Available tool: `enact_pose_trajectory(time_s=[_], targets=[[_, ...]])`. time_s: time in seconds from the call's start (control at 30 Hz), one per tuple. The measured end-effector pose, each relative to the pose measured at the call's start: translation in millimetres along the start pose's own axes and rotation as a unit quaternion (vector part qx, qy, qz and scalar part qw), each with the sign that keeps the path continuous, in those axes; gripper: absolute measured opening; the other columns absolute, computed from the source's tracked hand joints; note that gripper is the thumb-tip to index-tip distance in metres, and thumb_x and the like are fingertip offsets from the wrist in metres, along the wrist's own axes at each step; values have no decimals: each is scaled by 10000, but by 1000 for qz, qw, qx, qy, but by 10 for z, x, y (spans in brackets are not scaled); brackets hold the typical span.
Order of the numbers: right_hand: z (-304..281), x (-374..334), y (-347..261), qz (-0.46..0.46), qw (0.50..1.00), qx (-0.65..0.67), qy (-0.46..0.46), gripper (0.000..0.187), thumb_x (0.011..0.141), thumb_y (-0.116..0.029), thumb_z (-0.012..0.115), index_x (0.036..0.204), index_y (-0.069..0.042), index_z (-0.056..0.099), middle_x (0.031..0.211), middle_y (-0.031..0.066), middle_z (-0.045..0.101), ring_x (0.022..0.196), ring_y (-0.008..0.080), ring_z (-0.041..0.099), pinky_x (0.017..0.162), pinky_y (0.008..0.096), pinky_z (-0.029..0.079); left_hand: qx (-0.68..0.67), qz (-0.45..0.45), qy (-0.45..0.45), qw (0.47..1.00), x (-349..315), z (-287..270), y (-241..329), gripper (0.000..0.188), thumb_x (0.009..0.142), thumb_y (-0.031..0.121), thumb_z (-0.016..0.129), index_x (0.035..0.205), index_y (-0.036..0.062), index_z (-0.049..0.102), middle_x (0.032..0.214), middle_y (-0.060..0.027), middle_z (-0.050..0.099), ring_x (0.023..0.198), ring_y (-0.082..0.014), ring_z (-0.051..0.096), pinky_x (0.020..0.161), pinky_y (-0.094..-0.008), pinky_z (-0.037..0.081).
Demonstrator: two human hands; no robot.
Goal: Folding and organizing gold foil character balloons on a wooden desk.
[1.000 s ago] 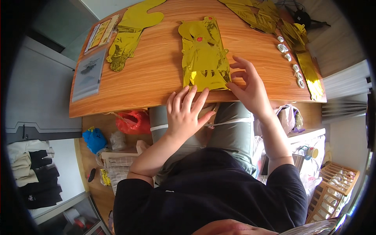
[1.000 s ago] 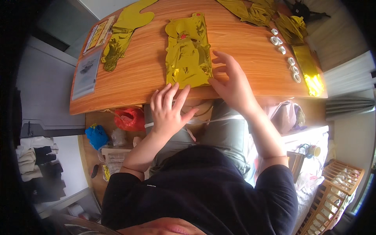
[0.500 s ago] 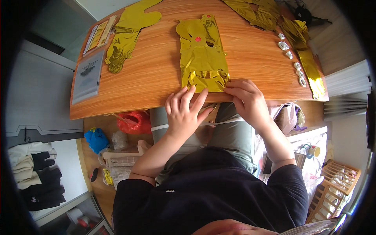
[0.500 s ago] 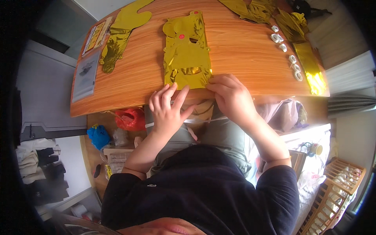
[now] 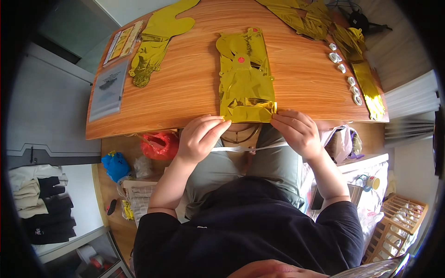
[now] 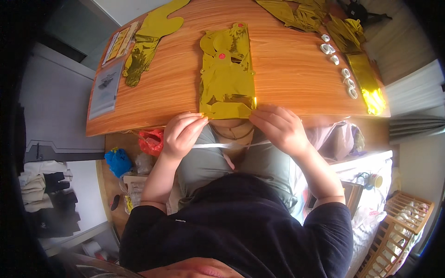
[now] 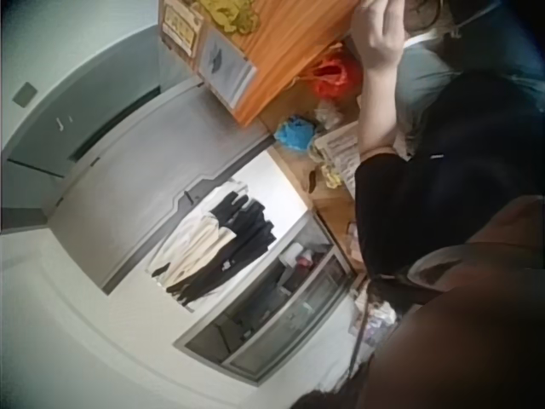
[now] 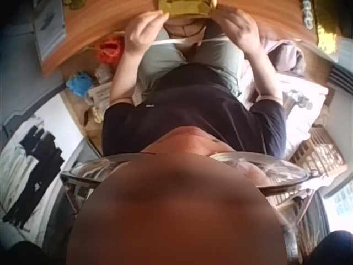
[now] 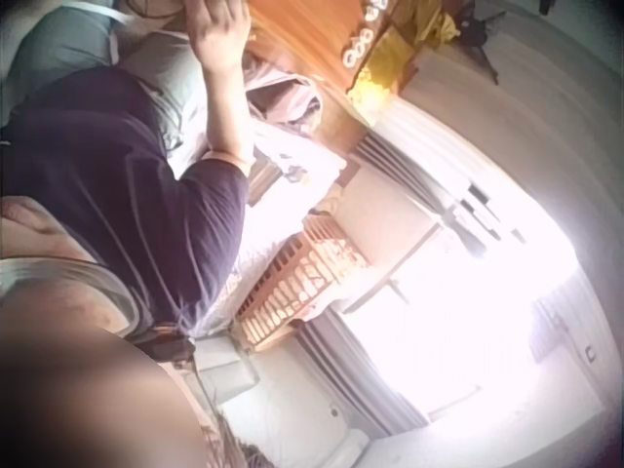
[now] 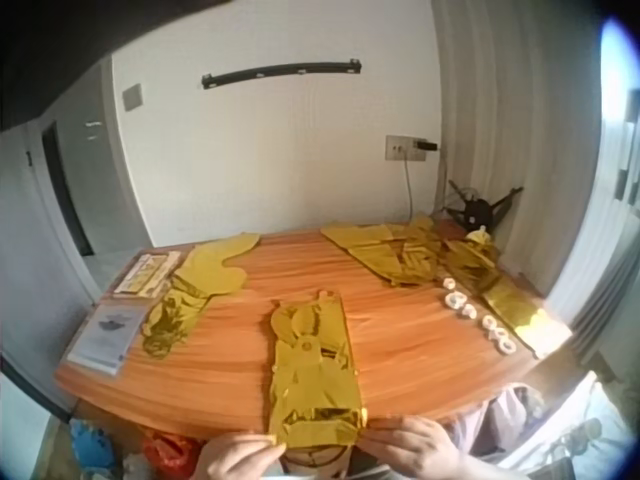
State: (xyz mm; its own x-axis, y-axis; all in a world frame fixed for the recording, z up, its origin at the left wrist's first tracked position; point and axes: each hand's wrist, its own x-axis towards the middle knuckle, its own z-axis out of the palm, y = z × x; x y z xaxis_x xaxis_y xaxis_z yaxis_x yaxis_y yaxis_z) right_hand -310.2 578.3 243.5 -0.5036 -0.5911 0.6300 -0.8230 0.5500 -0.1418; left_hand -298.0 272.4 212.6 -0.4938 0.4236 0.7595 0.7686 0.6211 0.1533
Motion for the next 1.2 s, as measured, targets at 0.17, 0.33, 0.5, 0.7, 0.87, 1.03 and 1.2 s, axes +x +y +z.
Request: enact_pose_trajectory(time_s=[0.17, 0.33, 0.5, 0.7, 0.87, 1.03, 1.2], targets=[[15, -46, 32, -12, 1000, 5, 15, 305, 707, 0, 739, 1011, -32, 735, 1041, 89, 738, 980, 270, 703, 823, 374, 579, 72, 56, 4, 996, 27, -77, -63, 248, 766, 85, 786, 1011, 120, 768, 888, 33, 687, 821, -163, 635, 712, -311, 516], [49, -111, 26, -15, 999, 16, 36, 312, 684, 35, 757, 989, -21, 723, 1017, 100, 739, 958, 281, 705, 811, 373, 579, 147, 80, -2, 986, -35, -128, -67, 236, 814, 156, 719, 1041, 176, 779, 916, 94, 691, 770, -114, 570, 713, -286, 414], [62, -160, 8, -4, 999, 25, 37, 315, 677, 61, 763, 973, -35, 716, 1007, 98, 732, 960, 287, 700, 810, 371, 577, 152, 110, 19, 982, -94, -134, -42, 249, 842, 171, 704, 1080, 203, 771, 935, 105, 704, 788, -99, 551, 738, -289, 386], [46, -184, -16, -19, 999, 23, 25, 340, 665, 15, 808, 974, -64, 689, 1024, 74, 703, 975, 287, 682, 818, 385, 556, 87, 111, -12, 990, -55, -135, 5, 346, 786, 284, 810, 1119, 237, 727, 919, 69, 583, 860, -120, 576, 801, -317, 453], [13, -132, -15, 1, 1000, 2, 15, 467, 634, -49, 853, 1052, -84, 647, 1134, 88, 664, 1041, 304, 651, 887, 424, 525, 86, 4, -138, 987, 218, -206, 51, 723, 676, 330, 902, 1322, 184, 613, 1285, -64, 498, 1119, -254, 541, 993, -445, 469], [-136, 239, 17, 84, 991, -24, -105, 736, 663, -164, 860, 1320, -83, 540, 1408, 159, 514, 1306, 367, 496, 1068, 474, 427, 84, -83, -263, 957, 498, -208, -29, 1062, 638, 247, 902, 1549, 154, 363, 1544, -171, 348, 1409, -361, 383, 1167, -495, 360], [-20, 364, 162, 101, 985, -30, -134, 726, 786, -108, 716, 1451, -83, 426, 1427, 183, 498, 1358, 388, 455, 1124, 500, 392, 73, -101, -326, 937, 528, -169, -175, 1110, 680, 282, 886, 1590, 132, 268, 1606, -217, 268, 1504, -382, 249, 1223, -511, 290]])
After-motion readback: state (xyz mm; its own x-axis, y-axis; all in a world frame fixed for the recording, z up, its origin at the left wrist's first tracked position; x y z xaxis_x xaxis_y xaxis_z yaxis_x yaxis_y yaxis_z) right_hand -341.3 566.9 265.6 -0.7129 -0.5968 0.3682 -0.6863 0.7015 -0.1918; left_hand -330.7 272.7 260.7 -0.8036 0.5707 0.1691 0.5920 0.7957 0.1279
